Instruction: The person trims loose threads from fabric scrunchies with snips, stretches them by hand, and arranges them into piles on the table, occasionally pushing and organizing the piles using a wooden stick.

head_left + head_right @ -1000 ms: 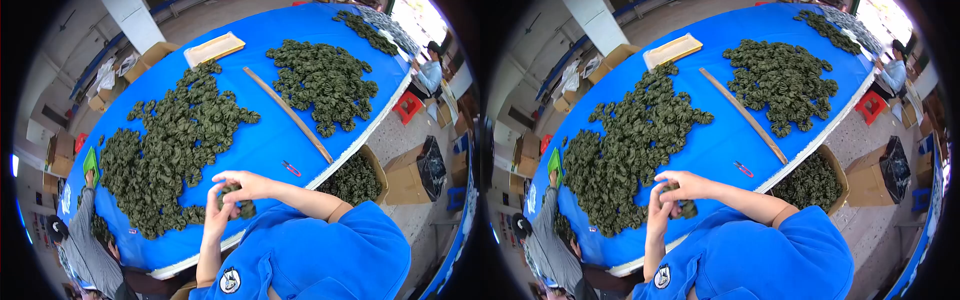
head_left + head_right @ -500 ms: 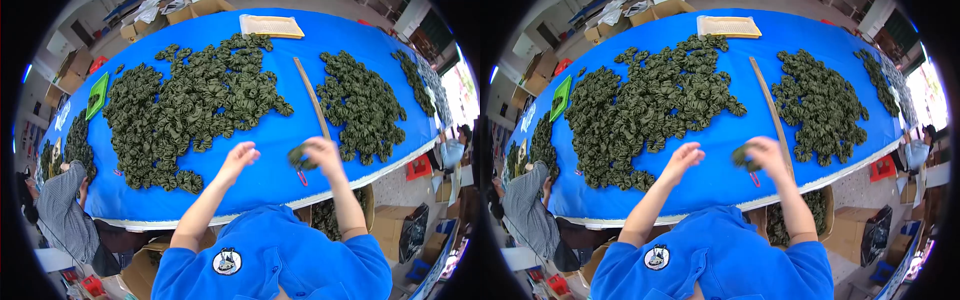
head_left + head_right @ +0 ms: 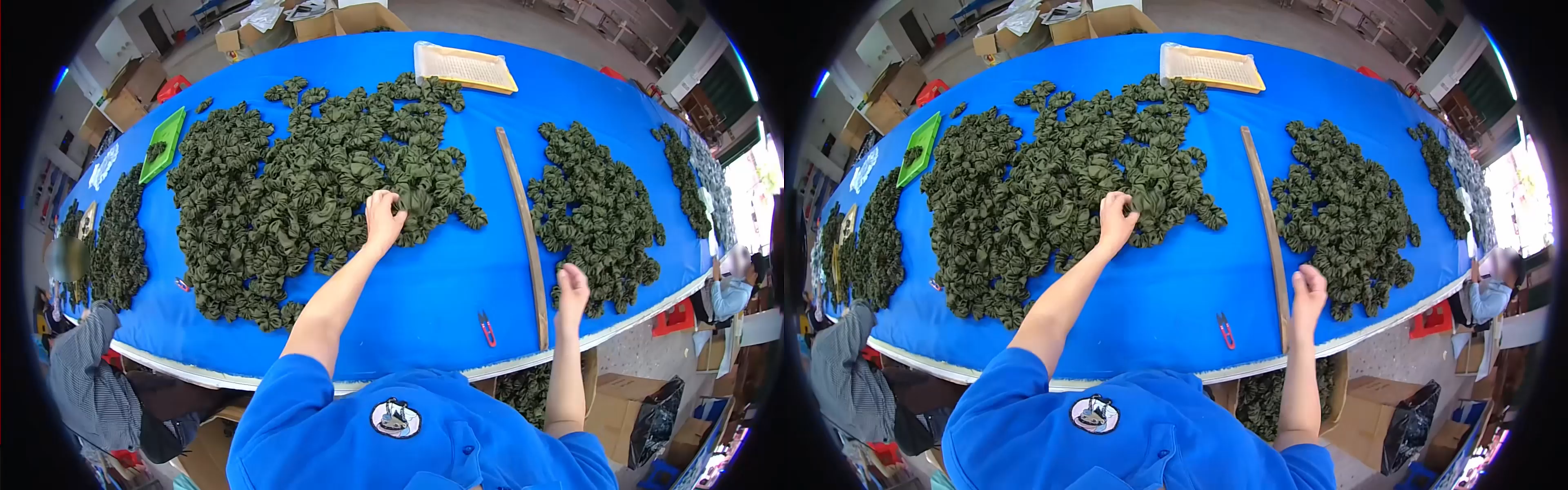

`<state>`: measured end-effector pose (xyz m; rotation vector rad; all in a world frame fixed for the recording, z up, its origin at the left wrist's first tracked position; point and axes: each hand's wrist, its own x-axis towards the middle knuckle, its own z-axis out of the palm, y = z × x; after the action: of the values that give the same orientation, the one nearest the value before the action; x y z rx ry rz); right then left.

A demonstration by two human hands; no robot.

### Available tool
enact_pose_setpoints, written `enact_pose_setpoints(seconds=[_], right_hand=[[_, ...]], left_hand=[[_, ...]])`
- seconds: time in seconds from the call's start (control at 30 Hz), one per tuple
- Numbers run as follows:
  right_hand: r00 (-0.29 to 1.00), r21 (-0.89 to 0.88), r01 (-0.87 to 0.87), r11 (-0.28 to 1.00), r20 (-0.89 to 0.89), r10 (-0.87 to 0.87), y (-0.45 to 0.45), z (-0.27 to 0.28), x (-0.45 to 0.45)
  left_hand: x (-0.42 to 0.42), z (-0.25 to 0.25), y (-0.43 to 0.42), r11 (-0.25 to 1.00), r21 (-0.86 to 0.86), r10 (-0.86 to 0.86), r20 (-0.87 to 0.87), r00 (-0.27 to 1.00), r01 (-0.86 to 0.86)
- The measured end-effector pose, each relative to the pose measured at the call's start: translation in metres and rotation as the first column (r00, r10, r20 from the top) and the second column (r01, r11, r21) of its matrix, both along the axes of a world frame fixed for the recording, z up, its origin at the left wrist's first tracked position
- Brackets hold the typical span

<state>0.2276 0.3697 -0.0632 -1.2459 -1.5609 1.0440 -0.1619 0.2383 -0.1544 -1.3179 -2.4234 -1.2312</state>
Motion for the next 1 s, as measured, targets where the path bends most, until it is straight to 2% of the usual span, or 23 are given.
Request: enact_pose_setpoints(seconds=[0.03, 0.07, 0.1, 0.13, 0.17, 0.23, 0.27, 0.33, 0.37, 0.4, 0.43, 0.5, 0.57, 0.7, 0.83, 0.87, 0.9, 1.0], right_hand=[[0.998, -0.077, -0.061, 0.995, -0.001, 0.061, -0.013, -0.015, -0.006], [0.993, -0.157, -0.117, 0.981, -0.006, 0.118, -0.031, -0.024, -0.013], [0.975, -0.139, -0.216, 0.966, -0.086, 0.206, -0.047, -0.017, -0.034], [0.95, -0.146, -0.306, 0.941, -0.117, 0.291, -0.065, -0.006, -0.056], [0.916, -0.145, -0.394, 0.908, -0.149, 0.374, -0.083, 0.018, -0.081], [0.858, -0.205, -0.508, 0.836, -0.208, 0.47, -0.117, 0.055, -0.121], [0.772, -0.213, -0.605, 0.768, -0.395, 0.498, -0.131, 0.059, -0.138], [0.684, -0.163, -0.676, 0.719, -0.502, 0.529, -0.155, 0.066, -0.165], [0.636, -0.214, -0.732, 0.648, -0.555, 0.536, -0.166, 0.072, -0.172], [0.575, -0.125, -0.746, 0.654, -0.617, 0.538, -0.176, 0.079, -0.182], [0.64, -0.091, -0.697, 0.711, -0.527, 0.559, -0.179, 0.073, -0.185], [0.616, -0.08, -0.69, 0.719, -0.587, 0.526, -0.18, 0.069, -0.183], [0.562, -0.103, -0.729, 0.677, -0.654, 0.506, -0.188, 0.096, -0.175], [0.574, -0.042, -0.746, 0.665, -0.547, 0.609, -0.19, 0.102, -0.173], [0.413, -0.199, -0.795, 0.573, -0.87, 0.27, -0.181, 0.127, -0.169], [0.287, -0.066, -0.806, 0.589, -0.913, 0.29, -0.159, 0.127, -0.16], [0.155, 0.07, -0.798, 0.598, -0.936, 0.317, -0.134, 0.128, -0.149], [0.127, 0.108, -0.827, 0.551, -0.92, 0.371, -0.121, 0.15, -0.132]], left_hand=[[0.004, 0.008, -0.008, 1.0, -0.013, -0.002, -0.005, 1.0, 0.002], [0.012, 0.029, -0.02, 0.98, 0.192, -0.113, 0.319, 0.941, 0.052], [0.023, 0.057, -0.033, 0.921, 0.389, -0.268, 0.582, 0.768, 0.027], [0.033, 0.086, -0.045, 0.832, 0.551, -0.443, 0.737, 0.51, -0.072], [0.043, 0.108, -0.055, 0.726, 0.649, -0.615, 0.761, 0.209, -0.229], [0.068, 0.137, -0.073, 0.711, 0.665, -0.638, 0.747, 0.188, -0.229], [0.081, 0.149, -0.082, 0.687, 0.686, -0.666, 0.726, 0.169, -0.238], [0.101, 0.167, -0.096, 0.631, 0.73, -0.726, 0.675, 0.131, -0.261], [0.108, 0.172, -0.102, 0.633, 0.73, -0.727, 0.675, 0.127, -0.258], [0.114, 0.176, -0.108, 0.637, 0.725, -0.725, 0.679, 0.118, -0.26], [0.12, 0.179, -0.115, 0.644, 0.717, -0.72, 0.686, 0.107, -0.265], [0.126, 0.183, -0.126, 0.651, 0.708, -0.714, 0.693, 0.096, -0.273], [0.127, 0.187, -0.131, 0.656, 0.711, -0.707, 0.696, 0.125, -0.253], [0.125, 0.189, -0.142, 0.678, 0.712, -0.681, 0.702, 0.209, -0.181], [0.125, 0.185, -0.146, 0.498, 0.815, -0.862, 0.501, -0.075, -0.296], [0.127, 0.187, -0.149, 0.499, 0.814, -0.862, 0.501, -0.077, -0.295], [0.13, 0.194, -0.153, 0.483, 0.831, -0.875, 0.462, -0.142, -0.275], [0.136, 0.212, -0.171, 0.444, 0.867, -0.871, 0.359, -0.336, -0.225]])
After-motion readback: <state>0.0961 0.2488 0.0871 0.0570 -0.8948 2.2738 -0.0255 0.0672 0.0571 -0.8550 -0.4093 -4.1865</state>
